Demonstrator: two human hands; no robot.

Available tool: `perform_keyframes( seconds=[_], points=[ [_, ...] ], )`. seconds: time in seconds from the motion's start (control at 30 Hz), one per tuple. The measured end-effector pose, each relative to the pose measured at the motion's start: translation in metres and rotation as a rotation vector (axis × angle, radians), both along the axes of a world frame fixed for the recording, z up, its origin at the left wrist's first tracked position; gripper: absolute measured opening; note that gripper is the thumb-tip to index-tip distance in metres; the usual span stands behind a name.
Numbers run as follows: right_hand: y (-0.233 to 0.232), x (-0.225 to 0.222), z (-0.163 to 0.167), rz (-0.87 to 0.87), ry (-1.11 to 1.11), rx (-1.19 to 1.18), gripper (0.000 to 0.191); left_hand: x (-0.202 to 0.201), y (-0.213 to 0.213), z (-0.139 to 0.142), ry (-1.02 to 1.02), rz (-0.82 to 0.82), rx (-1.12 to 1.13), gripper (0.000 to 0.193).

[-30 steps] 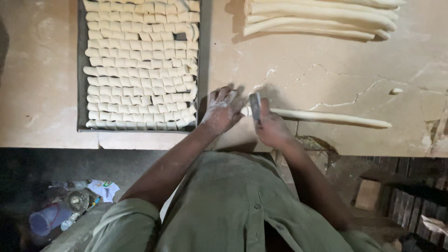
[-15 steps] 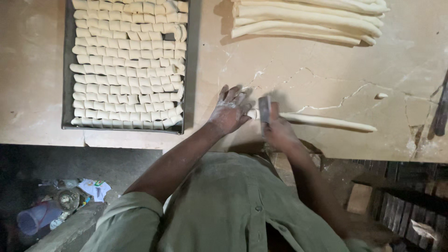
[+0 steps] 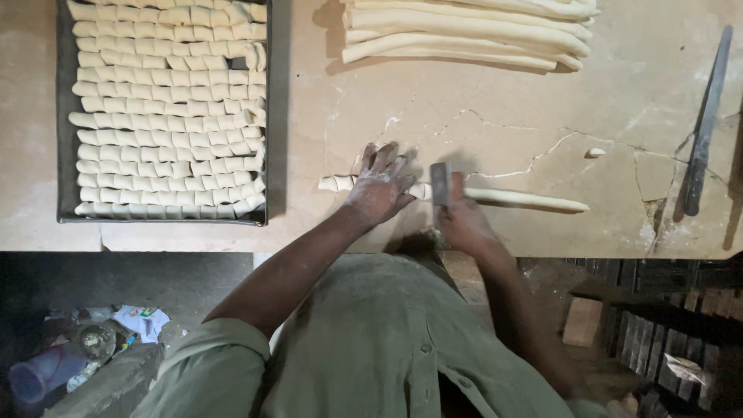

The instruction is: The person rolls a long rope of dough on the worktable with both hands, then uses a bench scraper to cut the rope into small pieces. They place the cut dough pieces into a tray already filled with similar pieces and repeat the rolling and cutting cycle with new dough ropes.

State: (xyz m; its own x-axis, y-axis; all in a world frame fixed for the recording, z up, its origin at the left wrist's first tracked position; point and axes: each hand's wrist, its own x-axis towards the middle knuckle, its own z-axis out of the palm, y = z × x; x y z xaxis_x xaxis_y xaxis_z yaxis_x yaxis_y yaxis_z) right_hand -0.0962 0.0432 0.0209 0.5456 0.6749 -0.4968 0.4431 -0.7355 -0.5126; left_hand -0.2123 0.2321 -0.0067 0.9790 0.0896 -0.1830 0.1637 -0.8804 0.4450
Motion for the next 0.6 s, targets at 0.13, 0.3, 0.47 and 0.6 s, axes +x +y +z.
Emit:
perform_keyframes(
  seconds=[0.13, 0.3, 0.47, 0.6],
  points=[
    [-0.012, 0.012, 0.012, -0.075, 0.030, -0.084, 0.063, 0.010, -0.012, 0.000, -0.075, 0.040, -0.047, 0.058],
    [-0.029, 0.020, 0.006, -0.040, -0.050, 0.119, 0.054, 0.027, -0.027, 0.000, -0.057, 0.018, -0.018, 0.053],
    [-0.048, 0.030, 0.010, -0.028, -0.036, -0.006, 0.075, 0.046, -0.043, -0.001, 0.084, -0.018, 0.018, 0.048],
    [-0.066, 0.048, 0.034, -0.205, 0.090, 0.081, 0.054, 0.051, -0.055, -0.004, -0.065, 0.036, -0.013, 0.056]
  ],
)
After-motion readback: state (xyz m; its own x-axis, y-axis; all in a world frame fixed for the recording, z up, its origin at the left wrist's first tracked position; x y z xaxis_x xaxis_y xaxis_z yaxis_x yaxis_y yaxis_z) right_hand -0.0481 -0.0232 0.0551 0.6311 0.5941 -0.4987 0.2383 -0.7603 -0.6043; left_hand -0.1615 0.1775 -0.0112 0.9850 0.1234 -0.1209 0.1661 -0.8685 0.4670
